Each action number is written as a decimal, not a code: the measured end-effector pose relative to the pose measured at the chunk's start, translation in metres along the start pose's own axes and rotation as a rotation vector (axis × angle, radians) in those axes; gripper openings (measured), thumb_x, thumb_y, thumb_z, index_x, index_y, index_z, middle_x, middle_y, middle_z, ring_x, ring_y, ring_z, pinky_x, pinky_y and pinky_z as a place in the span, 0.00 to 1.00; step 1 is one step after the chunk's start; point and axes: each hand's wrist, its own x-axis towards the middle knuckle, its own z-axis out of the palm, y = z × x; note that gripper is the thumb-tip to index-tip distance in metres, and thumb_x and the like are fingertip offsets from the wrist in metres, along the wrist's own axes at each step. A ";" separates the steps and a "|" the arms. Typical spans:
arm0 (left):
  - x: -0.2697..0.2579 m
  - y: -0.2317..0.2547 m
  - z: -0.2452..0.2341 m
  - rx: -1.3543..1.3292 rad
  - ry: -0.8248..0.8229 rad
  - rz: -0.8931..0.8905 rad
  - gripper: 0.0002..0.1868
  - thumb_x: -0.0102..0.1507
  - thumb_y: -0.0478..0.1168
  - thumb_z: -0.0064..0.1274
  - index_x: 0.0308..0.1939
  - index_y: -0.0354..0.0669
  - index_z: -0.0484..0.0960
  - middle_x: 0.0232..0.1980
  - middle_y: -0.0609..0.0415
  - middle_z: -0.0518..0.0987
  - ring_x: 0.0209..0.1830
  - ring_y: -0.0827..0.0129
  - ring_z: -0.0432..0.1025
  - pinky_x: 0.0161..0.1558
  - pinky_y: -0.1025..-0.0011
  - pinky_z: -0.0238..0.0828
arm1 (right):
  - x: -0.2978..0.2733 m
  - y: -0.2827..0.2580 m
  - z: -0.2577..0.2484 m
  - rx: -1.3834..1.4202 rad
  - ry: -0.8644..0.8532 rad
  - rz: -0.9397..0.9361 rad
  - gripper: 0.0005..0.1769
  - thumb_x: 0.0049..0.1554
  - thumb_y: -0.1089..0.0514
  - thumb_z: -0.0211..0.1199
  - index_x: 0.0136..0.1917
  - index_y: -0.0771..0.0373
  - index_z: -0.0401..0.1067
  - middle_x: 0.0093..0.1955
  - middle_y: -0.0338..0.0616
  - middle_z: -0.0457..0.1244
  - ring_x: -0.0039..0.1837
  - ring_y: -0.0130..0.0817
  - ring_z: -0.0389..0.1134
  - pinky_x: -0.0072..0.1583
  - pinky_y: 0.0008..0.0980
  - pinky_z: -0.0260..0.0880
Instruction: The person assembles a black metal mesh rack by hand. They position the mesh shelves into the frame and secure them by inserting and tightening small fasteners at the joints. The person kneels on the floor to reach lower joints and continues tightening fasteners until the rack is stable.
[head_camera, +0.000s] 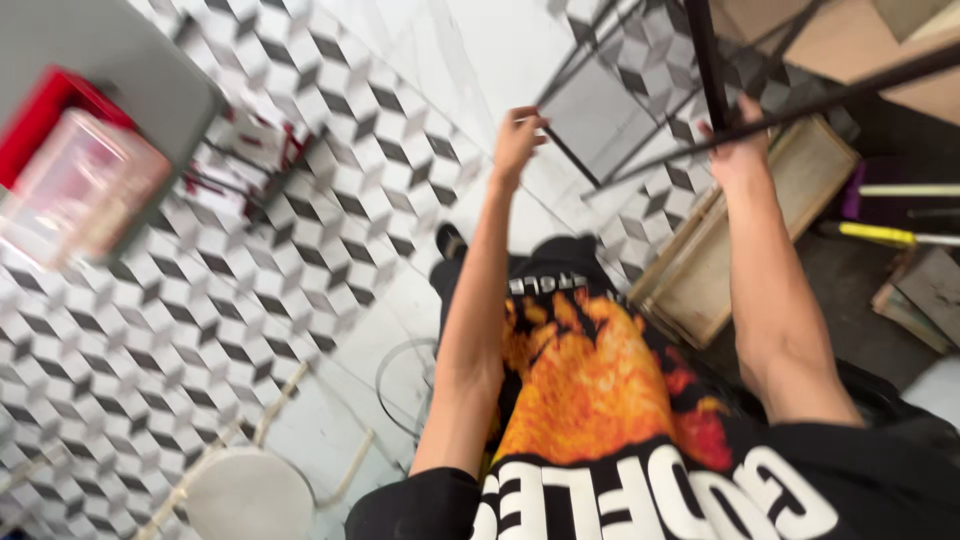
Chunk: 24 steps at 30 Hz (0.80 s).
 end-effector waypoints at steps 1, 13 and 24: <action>0.007 0.021 0.010 0.009 -0.069 0.034 0.22 0.67 0.43 0.44 0.64 0.40 0.70 0.52 0.51 0.84 0.40 0.69 0.78 0.36 0.73 0.69 | -0.006 0.002 0.003 0.063 -0.003 -0.022 0.18 0.59 0.40 0.66 0.50 0.55 0.70 0.44 0.37 0.67 0.44 0.38 0.73 0.48 0.37 0.73; 0.131 0.201 0.137 0.321 -0.248 0.310 0.31 0.70 0.59 0.40 0.54 0.34 0.81 0.48 0.43 0.84 0.52 0.58 0.77 0.56 0.63 0.71 | -0.010 0.017 0.015 0.136 -0.002 -0.116 0.14 0.64 0.48 0.59 0.53 0.61 0.73 0.46 0.43 0.71 0.43 0.38 0.73 0.50 0.42 0.78; 0.156 0.188 0.151 0.285 -0.554 0.238 0.24 0.63 0.54 0.51 0.51 0.39 0.84 0.41 0.58 0.81 0.39 0.74 0.71 0.42 0.71 0.68 | -0.044 0.055 0.047 0.258 0.461 -0.134 0.13 0.64 0.45 0.52 0.54 0.52 0.69 0.45 0.41 0.66 0.38 0.30 0.63 0.38 0.29 0.62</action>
